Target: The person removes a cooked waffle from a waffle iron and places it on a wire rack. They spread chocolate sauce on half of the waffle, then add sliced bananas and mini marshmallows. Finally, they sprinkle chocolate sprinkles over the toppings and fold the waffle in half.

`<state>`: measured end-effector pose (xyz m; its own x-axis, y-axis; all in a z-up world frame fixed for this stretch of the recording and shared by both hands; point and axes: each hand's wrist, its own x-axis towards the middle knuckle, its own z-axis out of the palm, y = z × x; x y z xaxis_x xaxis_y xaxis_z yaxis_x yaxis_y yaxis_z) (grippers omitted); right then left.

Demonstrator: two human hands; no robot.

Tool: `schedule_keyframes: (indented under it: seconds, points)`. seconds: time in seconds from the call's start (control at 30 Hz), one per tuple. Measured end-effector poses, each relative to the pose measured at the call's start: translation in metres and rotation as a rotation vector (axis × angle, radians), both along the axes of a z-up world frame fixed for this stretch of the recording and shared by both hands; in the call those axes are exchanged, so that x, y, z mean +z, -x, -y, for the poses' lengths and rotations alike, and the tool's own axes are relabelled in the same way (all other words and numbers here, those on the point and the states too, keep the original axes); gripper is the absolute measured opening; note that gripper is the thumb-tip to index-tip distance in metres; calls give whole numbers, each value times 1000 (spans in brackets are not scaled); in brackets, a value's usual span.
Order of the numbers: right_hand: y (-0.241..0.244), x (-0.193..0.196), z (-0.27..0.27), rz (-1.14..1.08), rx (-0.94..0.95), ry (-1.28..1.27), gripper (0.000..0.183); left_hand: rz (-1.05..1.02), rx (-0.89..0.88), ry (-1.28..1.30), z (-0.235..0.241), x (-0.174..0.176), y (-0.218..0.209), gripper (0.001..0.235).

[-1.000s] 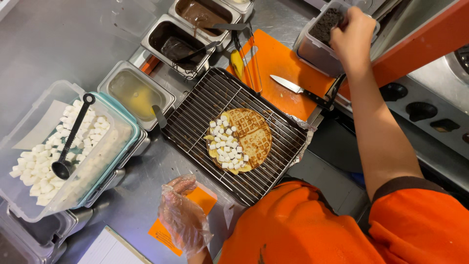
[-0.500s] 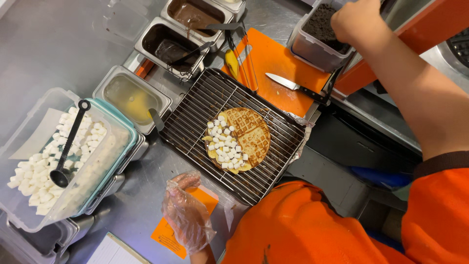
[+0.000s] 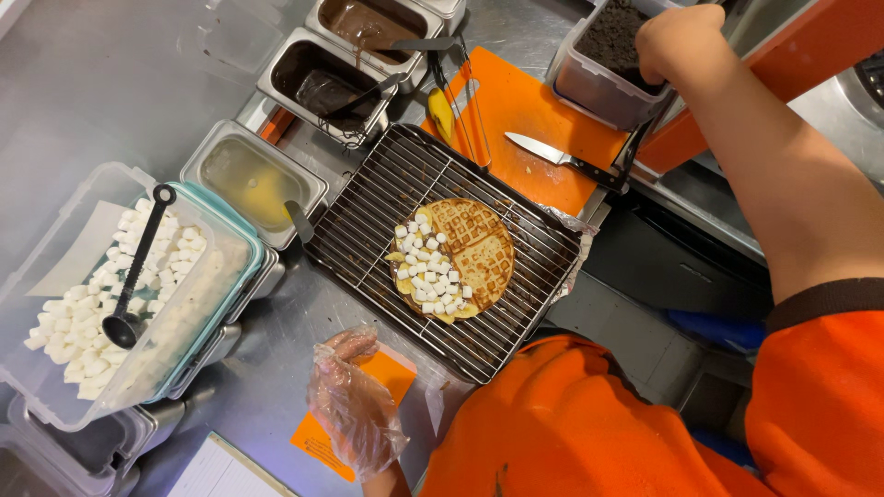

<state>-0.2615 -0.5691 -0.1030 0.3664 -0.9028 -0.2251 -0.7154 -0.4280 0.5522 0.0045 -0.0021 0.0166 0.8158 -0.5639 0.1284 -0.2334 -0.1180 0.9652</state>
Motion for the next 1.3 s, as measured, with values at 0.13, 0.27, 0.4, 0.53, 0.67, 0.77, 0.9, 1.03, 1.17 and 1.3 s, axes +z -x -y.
schedule_keyframes:
  seconds: [0.13,0.27,0.4,0.53,0.67,0.77,0.9,1.03,1.17,1.3]
  points:
    - [1,-9,12,-5,-5,98,27,21,-9,-5,1,0,1,63]
    - [-2,-4,4,81,-15,96,30,72,6,-89,5,2,2,64]
    - [-8,8,-11,227,-96,-67,29,47,18,-94,9,3,3,64]
    - [-9,5,-15,491,-139,-79,29,-16,-13,-80,12,7,5,59]
    - [-17,-7,-7,410,-122,-116,24,-37,-53,-129,23,11,7,53]
    - [-20,-7,-5,383,-15,-94,21,26,-101,-117,34,14,9,53]
    - [-14,0,-15,535,-193,-154,21,-179,-163,-17,39,16,8,49]
    - [-7,12,-42,815,-265,-34,14,-345,-139,-39,39,14,6,47]
    - [-7,25,-60,944,-402,8,24,9,-216,35,41,11,5,50]
    - [-10,33,-74,1118,-372,18,45,-128,-163,-26,40,11,4,48]
